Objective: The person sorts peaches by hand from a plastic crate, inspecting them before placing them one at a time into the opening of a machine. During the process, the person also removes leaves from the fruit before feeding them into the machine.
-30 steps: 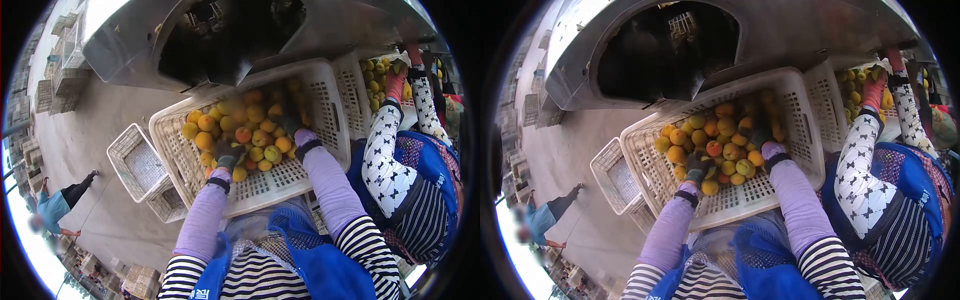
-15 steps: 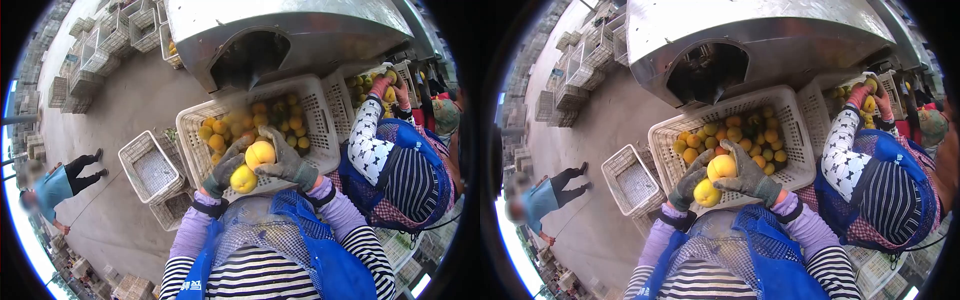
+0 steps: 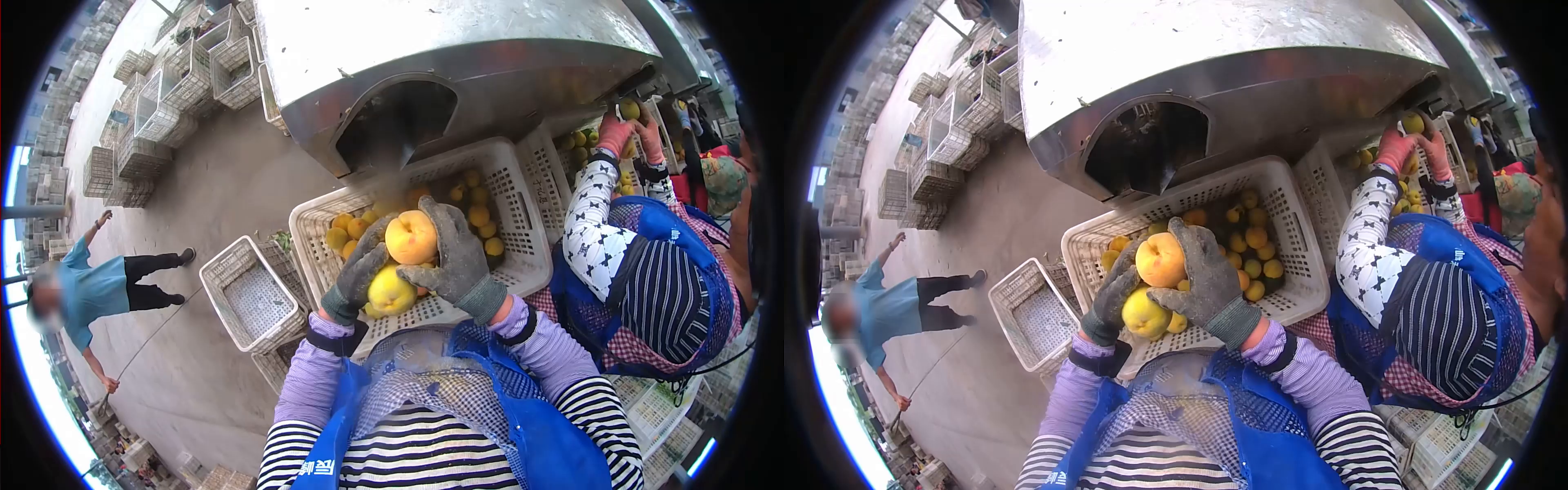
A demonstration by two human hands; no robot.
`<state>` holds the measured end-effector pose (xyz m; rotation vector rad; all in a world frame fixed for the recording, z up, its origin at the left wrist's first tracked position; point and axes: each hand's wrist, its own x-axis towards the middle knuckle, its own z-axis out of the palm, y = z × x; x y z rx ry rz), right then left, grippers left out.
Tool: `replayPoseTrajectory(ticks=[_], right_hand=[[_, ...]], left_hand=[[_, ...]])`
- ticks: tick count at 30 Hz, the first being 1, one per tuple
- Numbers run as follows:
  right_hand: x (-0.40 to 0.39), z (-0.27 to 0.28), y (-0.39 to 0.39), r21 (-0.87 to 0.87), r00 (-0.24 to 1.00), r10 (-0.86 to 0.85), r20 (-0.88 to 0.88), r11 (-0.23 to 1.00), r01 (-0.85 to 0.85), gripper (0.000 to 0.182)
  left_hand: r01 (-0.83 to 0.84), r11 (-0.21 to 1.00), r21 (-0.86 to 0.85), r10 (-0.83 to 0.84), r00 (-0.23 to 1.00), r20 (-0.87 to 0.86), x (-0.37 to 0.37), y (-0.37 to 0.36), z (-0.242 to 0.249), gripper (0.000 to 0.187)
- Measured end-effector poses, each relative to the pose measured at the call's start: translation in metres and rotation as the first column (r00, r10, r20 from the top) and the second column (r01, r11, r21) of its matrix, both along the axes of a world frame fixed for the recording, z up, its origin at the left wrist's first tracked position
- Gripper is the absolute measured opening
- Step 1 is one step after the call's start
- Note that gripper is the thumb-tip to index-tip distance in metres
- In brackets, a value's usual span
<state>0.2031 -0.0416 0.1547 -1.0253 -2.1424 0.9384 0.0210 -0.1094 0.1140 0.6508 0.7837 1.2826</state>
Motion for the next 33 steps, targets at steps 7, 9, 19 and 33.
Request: replayPoseTrajectory(ticks=[7,9,19,33], right_hand=[[-0.082,-0.025,0.105,0.036,0.908,-0.236,0.346,0.970,0.239,0.076],[-0.088,-0.053,0.120,0.133,0.887,-0.284,0.364,0.958,0.252,0.075],[-0.120,-0.064,0.162,0.373,0.945,-0.203,0.258,0.923,0.096,0.060],[-0.041,-0.036,0.036,0.047,0.994,0.008,0.109,0.999,-0.013,0.105]], left_hand=[[-0.261,0.960,-0.096,0.260,0.965,-0.023,-0.028,0.027,0.004,0.052],[-0.244,0.963,-0.110,0.252,0.966,0.063,-0.028,0.018,-0.004,0.053],[-0.247,0.951,0.185,0.305,0.839,-0.450,-0.028,-0.005,-0.015,0.054],[-0.332,0.927,-0.176,0.359,0.921,0.155,0.014,0.039,0.013,0.064]])
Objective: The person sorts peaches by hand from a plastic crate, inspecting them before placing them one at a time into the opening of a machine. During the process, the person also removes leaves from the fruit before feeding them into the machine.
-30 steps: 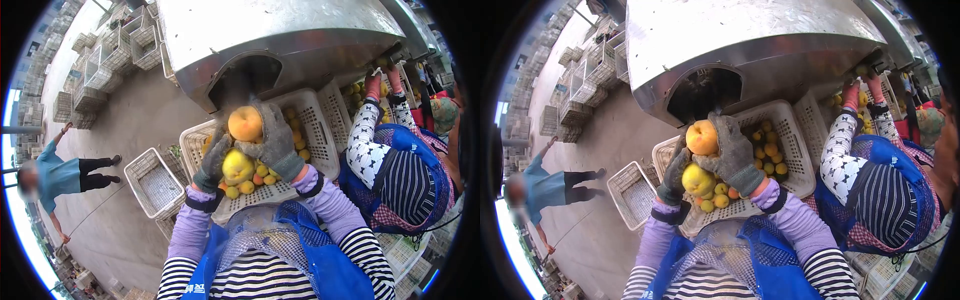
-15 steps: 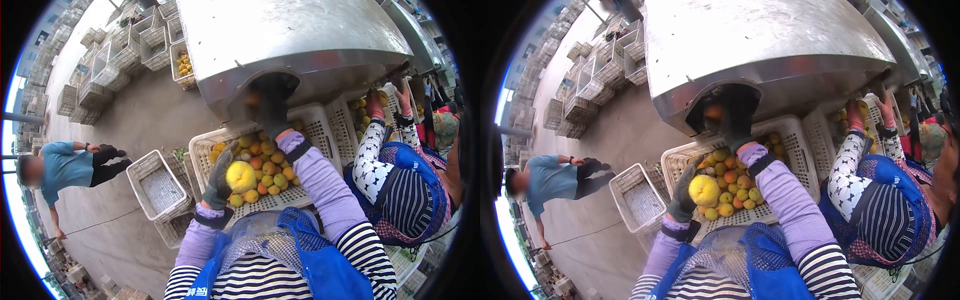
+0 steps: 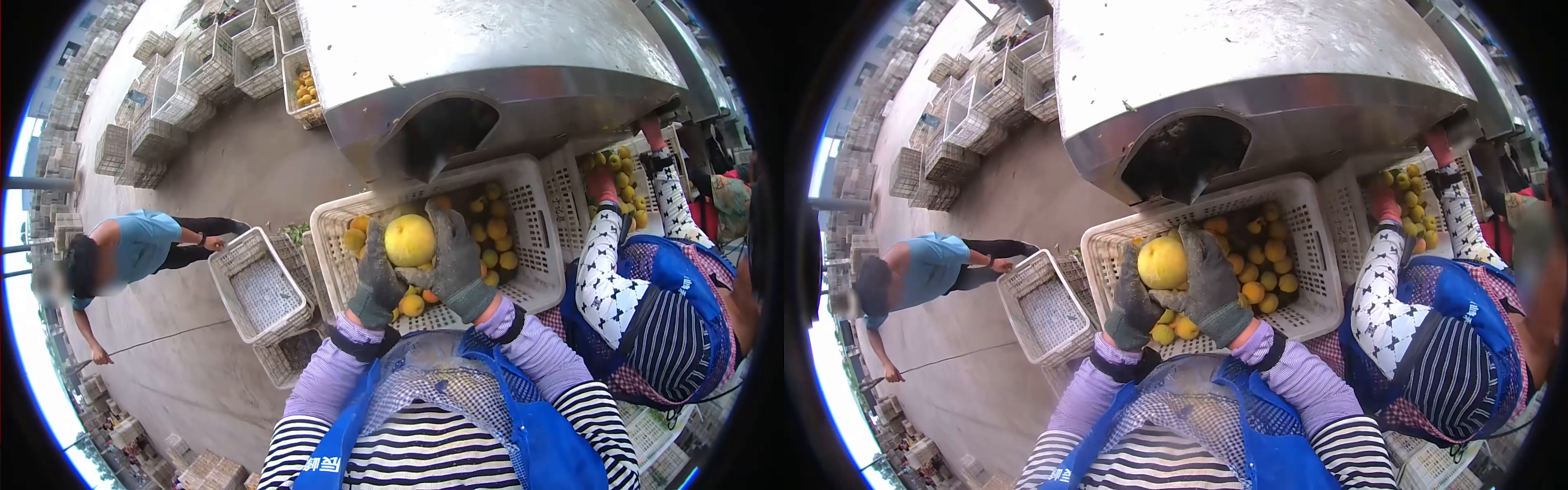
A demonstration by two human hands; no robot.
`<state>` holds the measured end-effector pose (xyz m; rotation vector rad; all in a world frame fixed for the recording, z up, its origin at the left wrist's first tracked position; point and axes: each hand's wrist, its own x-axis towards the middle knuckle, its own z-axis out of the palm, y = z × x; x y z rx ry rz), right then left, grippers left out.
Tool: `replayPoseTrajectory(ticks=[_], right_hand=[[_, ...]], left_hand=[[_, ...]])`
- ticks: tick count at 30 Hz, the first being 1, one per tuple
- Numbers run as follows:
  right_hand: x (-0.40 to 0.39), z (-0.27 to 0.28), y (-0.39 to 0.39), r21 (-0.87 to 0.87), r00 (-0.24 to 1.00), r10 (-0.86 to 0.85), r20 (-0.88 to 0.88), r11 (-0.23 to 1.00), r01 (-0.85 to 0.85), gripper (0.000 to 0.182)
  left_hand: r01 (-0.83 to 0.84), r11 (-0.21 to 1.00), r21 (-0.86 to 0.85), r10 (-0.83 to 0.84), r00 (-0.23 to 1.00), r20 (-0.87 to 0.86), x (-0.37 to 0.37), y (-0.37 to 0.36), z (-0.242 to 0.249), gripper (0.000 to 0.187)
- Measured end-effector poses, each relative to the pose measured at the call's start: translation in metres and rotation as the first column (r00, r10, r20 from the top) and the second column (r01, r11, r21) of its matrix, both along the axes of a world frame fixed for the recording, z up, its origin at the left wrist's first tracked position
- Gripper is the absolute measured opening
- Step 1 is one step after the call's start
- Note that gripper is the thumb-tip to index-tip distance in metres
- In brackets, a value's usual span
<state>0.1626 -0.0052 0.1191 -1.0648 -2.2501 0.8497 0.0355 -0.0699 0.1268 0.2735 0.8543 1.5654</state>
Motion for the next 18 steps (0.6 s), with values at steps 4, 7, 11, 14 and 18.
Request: replayPoseTrajectory(ticks=[4,7,11,14,18], right_hand=[[-0.008,0.001,0.002,0.136,0.991,-0.134,0.010,0.982,0.132,0.098],[-0.019,0.000,0.012,0.123,0.986,-0.164,-0.021,0.979,0.166,0.093],[-0.037,-0.026,0.065,0.096,0.962,-0.259,0.084,0.963,0.251,0.089],[-0.046,-0.029,0.090,0.153,0.951,-0.256,0.175,0.961,0.230,0.067],[-0.051,-0.012,0.093,0.116,0.936,-0.248,0.249,0.967,0.225,0.049]], left_hand=[[-0.058,0.998,0.003,0.057,0.995,0.079,0.006,0.019,-0.003,0.058],[-0.033,0.996,0.089,0.021,0.991,0.130,0.000,0.018,0.000,0.049],[-0.139,0.990,0.037,0.143,0.984,-0.108,0.001,-0.002,-0.010,0.055],[-0.161,0.987,-0.003,0.161,0.987,-0.031,0.003,-0.021,-0.037,0.056],[-0.216,0.976,-0.021,0.209,0.962,-0.175,0.008,-0.042,-0.054,0.053]])
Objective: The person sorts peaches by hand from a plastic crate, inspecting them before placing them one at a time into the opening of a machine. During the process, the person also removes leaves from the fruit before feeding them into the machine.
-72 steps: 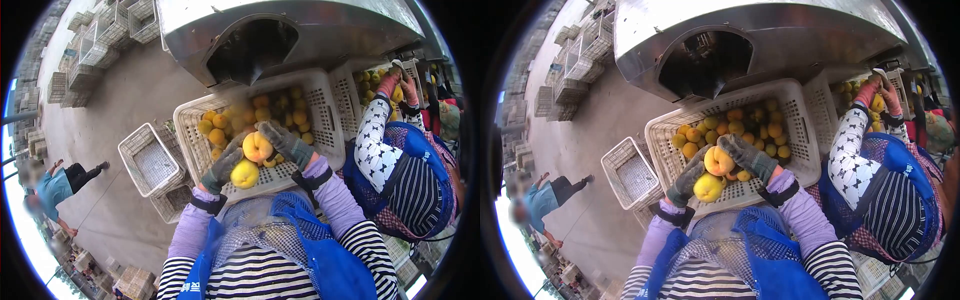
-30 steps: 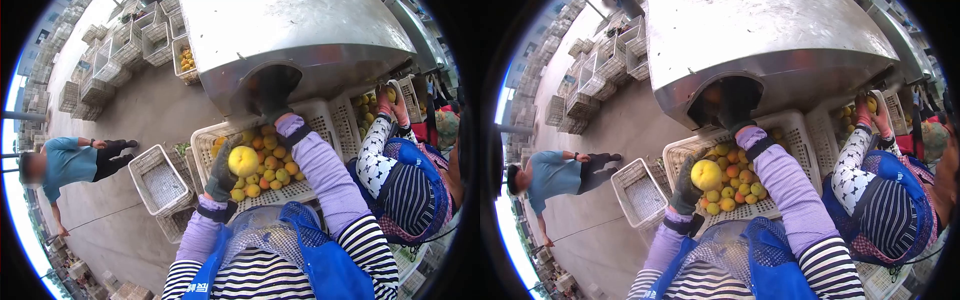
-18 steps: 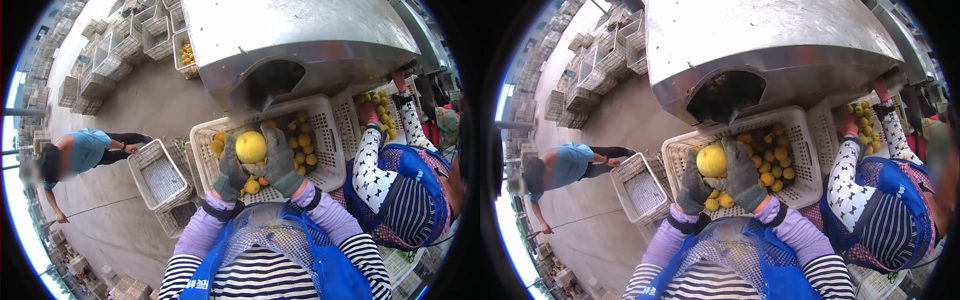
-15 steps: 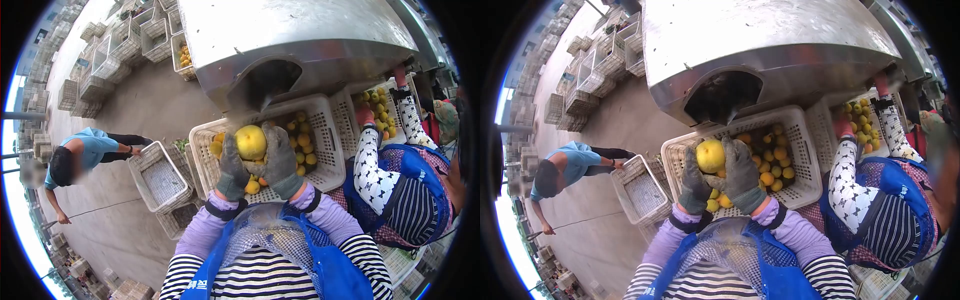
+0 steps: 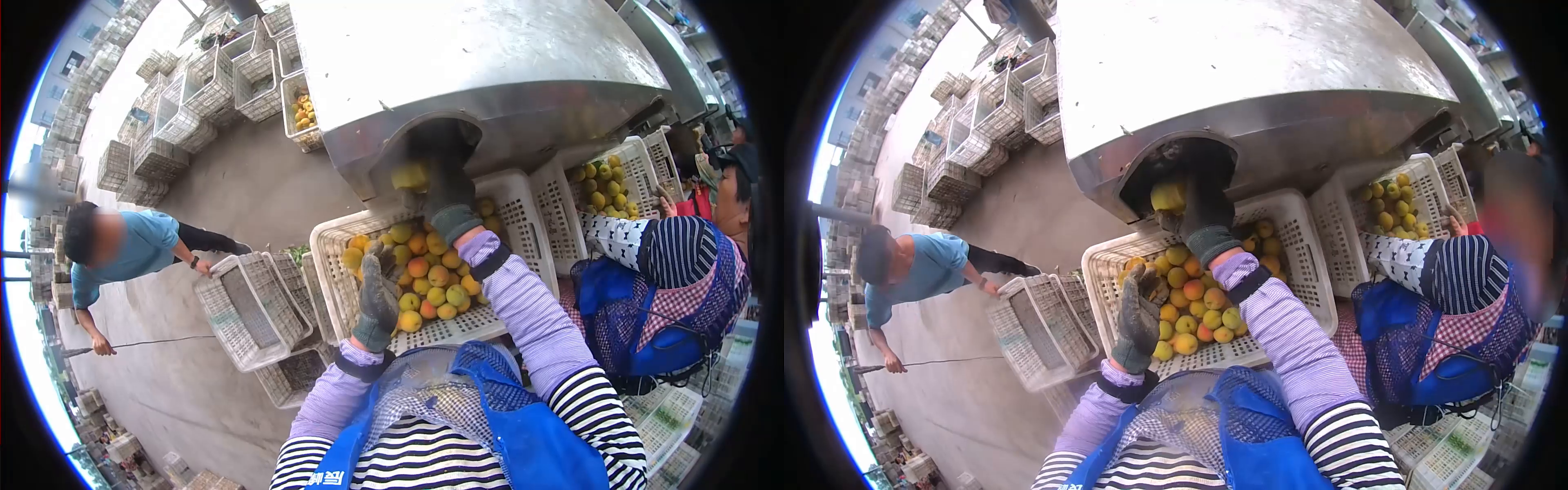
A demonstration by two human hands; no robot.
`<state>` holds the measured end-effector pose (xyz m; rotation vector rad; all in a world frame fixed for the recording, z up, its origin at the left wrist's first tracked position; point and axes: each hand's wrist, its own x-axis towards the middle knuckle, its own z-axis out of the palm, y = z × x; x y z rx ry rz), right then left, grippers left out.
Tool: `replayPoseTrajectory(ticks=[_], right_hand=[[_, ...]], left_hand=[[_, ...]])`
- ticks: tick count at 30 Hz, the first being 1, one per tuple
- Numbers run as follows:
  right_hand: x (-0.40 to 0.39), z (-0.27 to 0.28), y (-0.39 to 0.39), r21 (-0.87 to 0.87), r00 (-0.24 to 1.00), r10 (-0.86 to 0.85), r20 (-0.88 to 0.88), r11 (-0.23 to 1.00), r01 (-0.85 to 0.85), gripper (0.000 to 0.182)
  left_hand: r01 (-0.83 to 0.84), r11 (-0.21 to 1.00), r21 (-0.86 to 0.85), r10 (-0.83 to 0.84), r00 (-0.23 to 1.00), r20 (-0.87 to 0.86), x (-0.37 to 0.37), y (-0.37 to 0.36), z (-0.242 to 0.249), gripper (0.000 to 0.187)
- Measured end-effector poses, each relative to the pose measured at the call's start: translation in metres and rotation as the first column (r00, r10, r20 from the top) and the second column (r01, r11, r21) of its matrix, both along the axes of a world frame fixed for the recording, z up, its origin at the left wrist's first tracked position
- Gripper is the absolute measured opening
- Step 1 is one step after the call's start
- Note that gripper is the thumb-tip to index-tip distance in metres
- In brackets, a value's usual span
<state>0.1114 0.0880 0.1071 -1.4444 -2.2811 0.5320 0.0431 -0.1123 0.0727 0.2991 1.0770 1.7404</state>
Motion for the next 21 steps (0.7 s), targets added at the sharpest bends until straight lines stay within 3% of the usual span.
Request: replayPoseTrajectory(ticks=[3,5,7,9,11,12,13,15,17,20,21], right_hand=[[-0.007,0.000,0.005,0.105,0.969,0.058,-0.239,0.994,-0.034,0.074],[-0.022,-0.007,0.020,0.347,0.974,0.080,-0.214,0.938,-0.001,0.068],[-0.026,-0.018,0.028,0.388,0.968,0.077,-0.238,0.922,0.022,0.061],[-0.022,-0.006,0.040,0.284,0.944,0.066,-0.324,0.958,0.031,0.054],[0.004,-0.002,0.026,0.087,0.881,0.018,-0.473,0.996,0.027,0.046],[0.021,-0.007,0.016,-0.012,0.843,-0.020,-0.537,1.000,0.016,0.043],[0.037,-0.025,0.007,0.033,0.853,-0.009,-0.521,0.999,0.031,0.035],[0.071,-0.122,0.001,-0.106,0.987,0.001,-0.162,0.994,-0.018,0.032],[0.086,-0.165,-0.013,-0.593,1.000,0.027,0.016,0.805,-0.012,0.039],[0.075,-0.308,-0.033,-0.307,0.932,0.199,0.302,0.946,-0.102,0.056],[0.070,-0.316,-0.034,-0.379,0.944,0.167,0.285,0.924,-0.049,0.061]], left_hand=[[-0.016,0.999,-0.029,0.017,0.999,0.043,0.002,-0.006,0.007,0.050],[-0.032,0.995,-0.091,0.038,0.997,0.062,0.002,-0.006,-0.005,0.049],[-0.027,0.994,-0.110,0.028,1.000,0.006,0.006,-0.011,-0.020,0.047],[-0.039,0.991,-0.127,0.000,0.957,-0.291,0.006,-0.009,-0.051,0.045],[-0.049,0.975,-0.216,-0.025,0.945,-0.326,-0.003,0.013,-0.100,0.060],[-0.020,0.928,-0.373,-0.180,0.851,-0.494,-0.011,0.022,-0.128,0.055],[-0.025,0.854,-0.519,-0.347,0.715,-0.607,-0.020,0.028,-0.155,0.051],[-0.107,0.684,-0.721,-0.638,0.391,-0.663,-0.019,0.044,-0.180,0.049],[-0.238,0.517,-0.822,-0.838,0.054,-0.543,-0.002,0.061,-0.191,0.054],[-0.252,0.425,-0.869,-0.754,0.433,-0.494,0.014,0.068,-0.254,0.057],[-0.297,0.330,-0.896,-0.784,0.442,-0.436,0.015,0.077,-0.266,0.058]])
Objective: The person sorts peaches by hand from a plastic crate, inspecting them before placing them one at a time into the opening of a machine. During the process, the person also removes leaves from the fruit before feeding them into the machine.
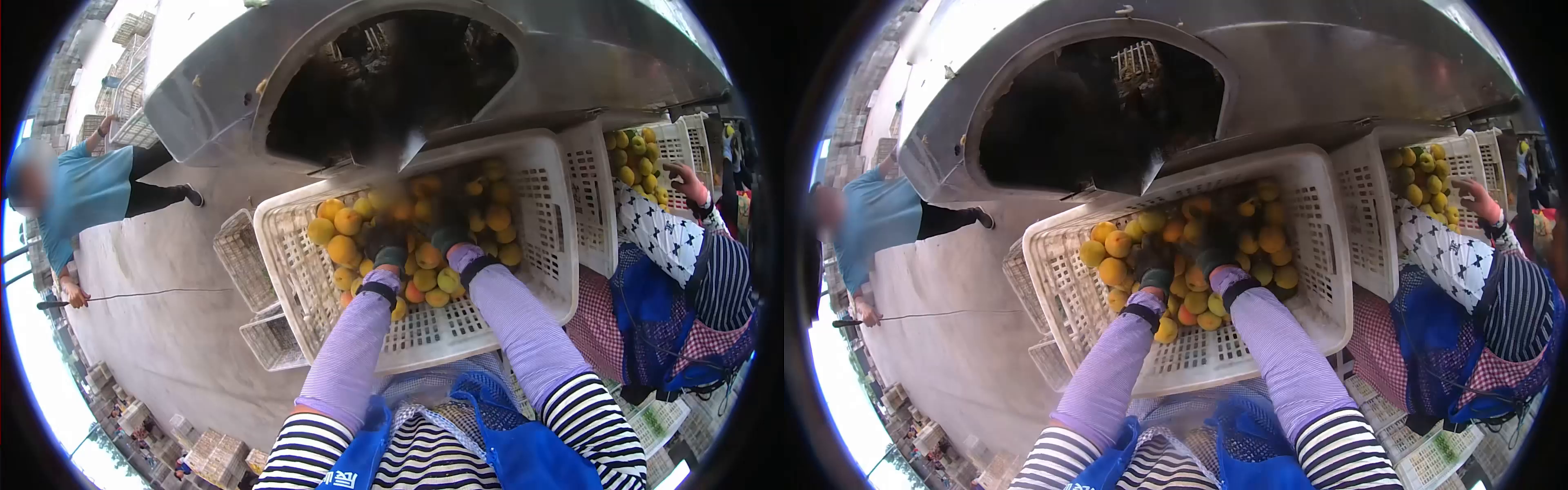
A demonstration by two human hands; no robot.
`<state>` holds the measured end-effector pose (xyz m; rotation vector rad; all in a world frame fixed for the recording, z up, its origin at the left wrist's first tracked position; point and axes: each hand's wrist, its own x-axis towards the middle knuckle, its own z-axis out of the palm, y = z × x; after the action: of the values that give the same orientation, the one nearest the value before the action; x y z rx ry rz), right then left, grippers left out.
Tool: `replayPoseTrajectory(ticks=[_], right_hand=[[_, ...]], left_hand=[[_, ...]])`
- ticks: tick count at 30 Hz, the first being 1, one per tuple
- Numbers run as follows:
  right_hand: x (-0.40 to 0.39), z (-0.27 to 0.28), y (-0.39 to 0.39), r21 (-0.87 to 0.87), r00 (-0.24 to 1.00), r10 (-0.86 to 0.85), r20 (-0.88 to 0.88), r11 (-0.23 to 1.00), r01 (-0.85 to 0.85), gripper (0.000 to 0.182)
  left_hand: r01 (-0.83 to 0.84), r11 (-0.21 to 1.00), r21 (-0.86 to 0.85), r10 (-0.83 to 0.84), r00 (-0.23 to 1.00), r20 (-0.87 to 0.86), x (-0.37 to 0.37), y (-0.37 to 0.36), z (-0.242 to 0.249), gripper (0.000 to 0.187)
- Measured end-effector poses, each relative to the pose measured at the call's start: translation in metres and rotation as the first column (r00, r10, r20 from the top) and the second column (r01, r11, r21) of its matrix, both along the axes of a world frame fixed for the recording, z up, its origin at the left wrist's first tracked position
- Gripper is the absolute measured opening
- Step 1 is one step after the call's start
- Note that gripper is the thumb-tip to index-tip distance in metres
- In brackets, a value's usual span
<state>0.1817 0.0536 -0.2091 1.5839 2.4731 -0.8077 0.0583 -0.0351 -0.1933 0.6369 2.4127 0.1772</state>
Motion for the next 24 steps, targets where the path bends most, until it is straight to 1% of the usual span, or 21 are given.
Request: replayPoseTrajectory(ticks=[1,3,4,5,6,7,8,9,11,13,14,15,16,17,18,19,21,22,24], right_hand=[[-0.008,0.001,-0.001,-0.077,0.998,-0.061,0.000,0.995,0.061,0.066],[-0.010,0.012,0.001,-0.178,0.994,-0.112,-0.014,0.978,0.108,0.073],[-0.006,0.025,0.005,-0.205,0.995,-0.097,-0.027,0.975,0.090,0.074],[-0.002,0.041,0.012,-0.218,0.996,-0.083,-0.045,0.973,0.071,0.074],[0.004,0.061,0.019,-0.294,0.959,-0.159,-0.234,0.952,0.087,0.074],[0.014,0.084,0.018,-0.368,0.880,-0.237,-0.411,0.926,0.078,0.074],[0.021,0.109,0.013,-0.438,0.762,-0.316,-0.566,0.898,0.047,0.074],[0.026,0.142,0.008,-0.542,0.651,-0.411,-0.638,0.840,-0.001,0.074],[0.033,0.204,-0.012,-0.696,0.401,-0.598,-0.694,0.699,-0.163,0.074],[0.031,0.234,-0.026,-0.729,0.425,-0.611,-0.668,0.654,-0.204,0.076],[0.031,0.243,-0.033,-0.749,0.439,-0.623,-0.647,0.627,-0.214,0.076],[0.031,0.240,-0.039,-0.605,0.550,-0.452,-0.702,0.786,-0.127,0.077],[0.026,0.239,-0.044,-0.421,0.663,-0.273,-0.697,0.905,-0.069,0.078],[0.022,0.240,-0.048,-0.206,0.765,-0.099,-0.637,0.978,-0.045,0.079],[0.026,0.245,-0.055,-0.047,0.753,-0.021,-0.658,0.999,-0.014,0.085],[0.021,0.248,-0.058,0.000,0.785,-0.020,-0.619,1.000,0.026,0.085],[0.015,0.249,-0.063,0.099,0.847,-0.039,-0.531,0.989,0.107,0.085],[0.014,0.248,-0.062,0.122,0.856,-0.071,-0.512,0.980,0.154,0.084],[0.010,0.242,-0.055,0.166,0.871,-0.128,-0.474,0.959,0.231,0.082]], left_hand=[[0.025,0.999,0.024,-0.023,0.996,-0.081,-0.001,0.003,-0.006,0.056],[0.093,0.993,0.070,-0.074,0.969,-0.237,0.001,0.002,-0.009,0.052],[0.216,0.966,0.140,-0.165,0.937,-0.307,-0.007,-0.015,-0.036,0.051],[0.340,0.917,0.211,-0.241,0.891,-0.385,-0.026,-0.036,-0.083,0.049],[0.462,0.842,0.279,-0.299,0.830,-0.472,-0.041,-0.044,-0.107,0.047],[0.110,0.884,0.454,-0.120,0.993,-0.008,-0.046,-0.045,-0.077,0.045],[-0.278,0.854,0.439,0.044,0.880,0.473,-0.049,-0.047,-0.017,0.043],[-0.593,0.767,0.243,0.142,0.528,0.837,-0.051,-0.049,0.040,0.041],[-0.708,0.663,0.241,0.112,0.413,0.904,-0.032,-0.050,0.114,0.040],[-0.793,0.579,0.190,-0.114,0.152,0.982,-0.012,-0.049,0.185,0.041],[-0.822,0.552,0.141,-0.230,0.012,0.973,-0.003,-0.048,0.209,0.042],[-0.831,0.522,0.191,-0.254,0.062,0.965,0.005,-0.047,0.224,0.044],[-0.839,0.489,0.238,-0.272,0.112,0.956,0.012,-0.046,0.235,0.047],[-0.844,0.453,0.287,-0.288,0.165,0.943,0.014,-0.047,0.240,0.050],[-0.779,0.494,0.385,-0.275,0.280,0.920,0.012,-0.049,0.234,0.049],[-0.702,0.534,0.472,-0.265,0.391,0.881,0.010,-0.051,0.228,0.048],[-0.508,0.511,0.694,-0.351,0.613,0.708,0.014,-0.048,0.216,0.047],[-0.304,0.513,0.802,-0.362,0.771,0.524,0.012,-0.044,0.222,0.047],[-0.493,0.570,0.657,-0.248,0.659,0.710,-0.003,-0.030,0.202,0.047]])
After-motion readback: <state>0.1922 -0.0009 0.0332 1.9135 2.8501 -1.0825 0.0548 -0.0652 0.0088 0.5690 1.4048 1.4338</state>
